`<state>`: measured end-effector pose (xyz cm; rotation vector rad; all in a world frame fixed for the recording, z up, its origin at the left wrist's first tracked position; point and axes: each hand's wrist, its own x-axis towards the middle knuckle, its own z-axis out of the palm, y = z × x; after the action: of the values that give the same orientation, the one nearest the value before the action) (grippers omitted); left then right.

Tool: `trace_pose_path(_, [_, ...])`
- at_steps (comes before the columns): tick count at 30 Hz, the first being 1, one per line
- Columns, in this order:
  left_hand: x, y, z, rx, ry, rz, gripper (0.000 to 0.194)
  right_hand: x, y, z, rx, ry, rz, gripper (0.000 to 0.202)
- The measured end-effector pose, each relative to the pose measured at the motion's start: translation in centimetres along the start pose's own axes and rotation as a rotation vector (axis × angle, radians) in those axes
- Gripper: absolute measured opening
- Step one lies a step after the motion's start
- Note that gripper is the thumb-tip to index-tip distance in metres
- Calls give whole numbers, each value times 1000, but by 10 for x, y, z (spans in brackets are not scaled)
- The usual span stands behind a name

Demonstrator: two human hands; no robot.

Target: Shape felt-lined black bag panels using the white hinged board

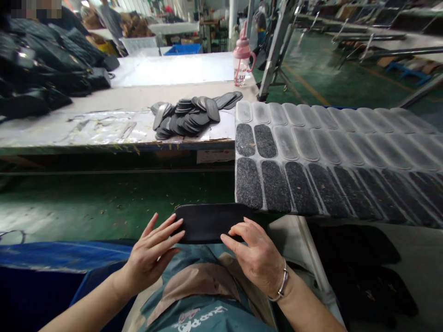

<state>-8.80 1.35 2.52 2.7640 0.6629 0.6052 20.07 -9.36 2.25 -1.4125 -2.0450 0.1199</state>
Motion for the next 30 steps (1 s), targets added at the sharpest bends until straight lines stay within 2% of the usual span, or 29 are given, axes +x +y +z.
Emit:
trace_pose_path(3, [-3, -2, 3, -48, 156, -170, 63, -9, 9, -7, -6, 128, 194, 56])
trace_pose_path(6, [-5, -9, 14, 12, 148, -245, 62, -18, 19, -9, -90, 204, 360, 57])
trace_pose_path(11, [-10, -11, 30, -11, 103, -312, 62, -20, 16, 3, -69, 183, 432, 51])
trace_pose_path(17, [-13, -7, 28, -153, 112, -496, 60, -10, 6, 6, -66, 259, 505, 34])
trace_pose_path(20, [-8, 0, 26, -268, 148, -686, 50, -3, 8, 2, -47, 292, 571, 21])
trace_pose_path(23, [0, 12, 26, -461, 257, -959, 42, 4, 13, 0, 34, 321, 702, 10])
trace_pose_path(26, [9, 23, 30, -661, 384, -1236, 42, 8, 16, 1, 150, 343, 827, 9])
trace_pose_path(28, [15, 28, 33, -784, 461, -1342, 45, 9, 15, 1, 208, 349, 875, 11])
trace_pose_path(30, [18, 33, 35, -898, 502, -1358, 45, 3, 11, 1, 208, 332, 918, 12])
